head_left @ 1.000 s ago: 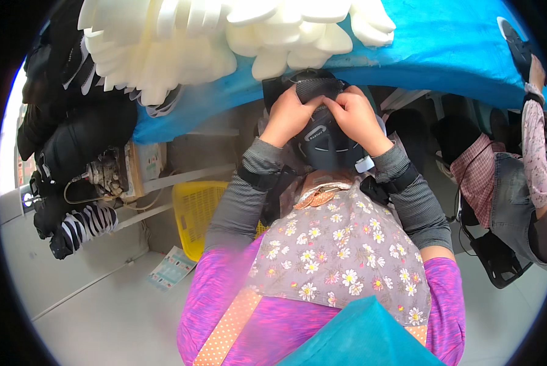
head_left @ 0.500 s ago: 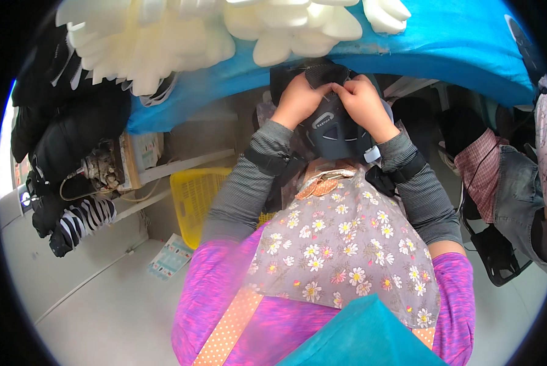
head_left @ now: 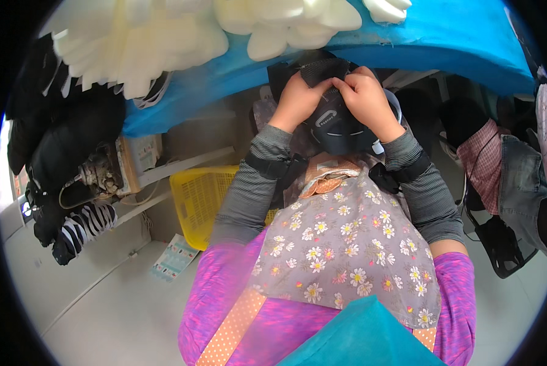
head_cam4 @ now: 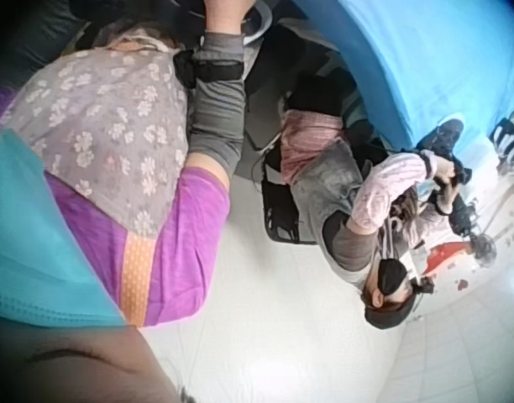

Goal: Insert white foam padding or lining into the interior of black shoe uppers.

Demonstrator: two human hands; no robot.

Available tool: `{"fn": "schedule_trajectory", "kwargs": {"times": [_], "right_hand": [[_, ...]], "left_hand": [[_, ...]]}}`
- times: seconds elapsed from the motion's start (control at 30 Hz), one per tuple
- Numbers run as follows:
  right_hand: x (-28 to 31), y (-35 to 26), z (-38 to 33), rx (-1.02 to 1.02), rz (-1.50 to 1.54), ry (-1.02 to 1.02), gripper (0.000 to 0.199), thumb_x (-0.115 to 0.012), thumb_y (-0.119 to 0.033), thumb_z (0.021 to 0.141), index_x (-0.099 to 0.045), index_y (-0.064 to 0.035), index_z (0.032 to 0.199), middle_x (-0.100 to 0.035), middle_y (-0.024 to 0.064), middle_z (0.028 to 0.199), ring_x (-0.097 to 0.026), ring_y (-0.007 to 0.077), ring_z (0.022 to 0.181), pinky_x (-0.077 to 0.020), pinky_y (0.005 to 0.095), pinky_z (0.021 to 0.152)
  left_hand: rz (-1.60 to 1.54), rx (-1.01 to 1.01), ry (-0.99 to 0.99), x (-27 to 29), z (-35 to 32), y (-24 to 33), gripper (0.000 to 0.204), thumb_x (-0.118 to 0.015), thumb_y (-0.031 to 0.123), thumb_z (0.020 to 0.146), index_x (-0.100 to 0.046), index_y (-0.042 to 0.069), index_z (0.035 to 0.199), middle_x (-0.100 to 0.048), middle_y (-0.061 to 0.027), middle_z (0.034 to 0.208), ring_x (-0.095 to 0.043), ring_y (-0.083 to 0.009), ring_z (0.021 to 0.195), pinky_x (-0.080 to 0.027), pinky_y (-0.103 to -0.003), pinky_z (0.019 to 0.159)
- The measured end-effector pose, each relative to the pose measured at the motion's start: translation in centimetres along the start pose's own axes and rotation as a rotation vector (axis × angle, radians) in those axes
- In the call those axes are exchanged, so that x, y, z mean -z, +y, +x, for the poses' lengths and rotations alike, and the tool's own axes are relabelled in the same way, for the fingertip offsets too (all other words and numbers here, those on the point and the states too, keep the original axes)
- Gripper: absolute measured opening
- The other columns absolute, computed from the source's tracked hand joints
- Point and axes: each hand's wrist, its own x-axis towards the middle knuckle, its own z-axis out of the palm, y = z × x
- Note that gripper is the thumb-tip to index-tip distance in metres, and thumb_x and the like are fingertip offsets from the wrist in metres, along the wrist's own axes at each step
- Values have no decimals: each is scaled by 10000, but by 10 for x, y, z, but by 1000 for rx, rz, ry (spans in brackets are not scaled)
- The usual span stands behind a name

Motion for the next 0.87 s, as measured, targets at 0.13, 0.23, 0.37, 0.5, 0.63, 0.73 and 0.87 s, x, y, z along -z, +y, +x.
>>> {"fn": "schedule_trajectory", "kwargs": {"times": [0.13,0.23,0.37,0.5,0.63,0.73,0.87], "right_hand": [[1,-2,3,-4,-9,-45,308,-677,-263,885,-715,5,737,-645,214,777,-624,387,805,-504,467,741],[-3,2,0,-33,-25,-27,303,-675,-258,887,-715,3,739,-645,218,792,-622,387,817,-501,472,746],[-7,3,-3,22,-29,38,317,-684,-247,889,-692,17,715,-634,226,779,-606,383,800,-485,464,717],[-5,3,-7,56,204,62,301,-730,-160,865,-633,51,674,-618,213,750,-592,356,742,-466,427,682],[-2,3,-13,73,232,189,289,-727,-131,868,-629,53,668,-631,190,780,-598,326,732,-459,403,649],[-2,4,-10,39,226,186,295,-723,-141,869,-623,35,654,-631,198,796,-604,331,740,-460,417,669],[-15,14,-14,14,120,49,265,-705,-197,898,-695,-6,714,-651,195,831,-630,342,819,-463,462,761]], "left_hand": [[-78,18,-2,-4,2,-8,302,-682,157,904,-686,27,1176,-730,-113,1106,-683,-235,998,-514,-334,887],[-79,37,-1,-5,-1,-10,304,-680,144,900,-685,25,1180,-730,-112,1107,-682,-229,996,-515,-332,885],[-50,5,12,-2,0,-3,315,-674,146,901,-680,26,1192,-730,-112,1113,-683,-236,1006,-515,-334,889],[-19,53,40,4,-8,15,322,-697,226,896,-697,52,1167,-734,-126,1094,-694,-269,1009,-519,-343,884],[45,11,78,0,-10,10,344,-719,301,879,-706,69,1133,-728,-157,1070,-694,-329,1003,-528,-372,863],[27,63,53,-1,-3,9,345,-721,306,879,-708,69,1130,-733,-149,1061,-696,-324,999,-529,-371,857],[18,63,-57,8,-3,-5,316,-691,168,925,-678,40,1214,-718,-92,1162,-657,-188,1034,-496,-309,920]]}}
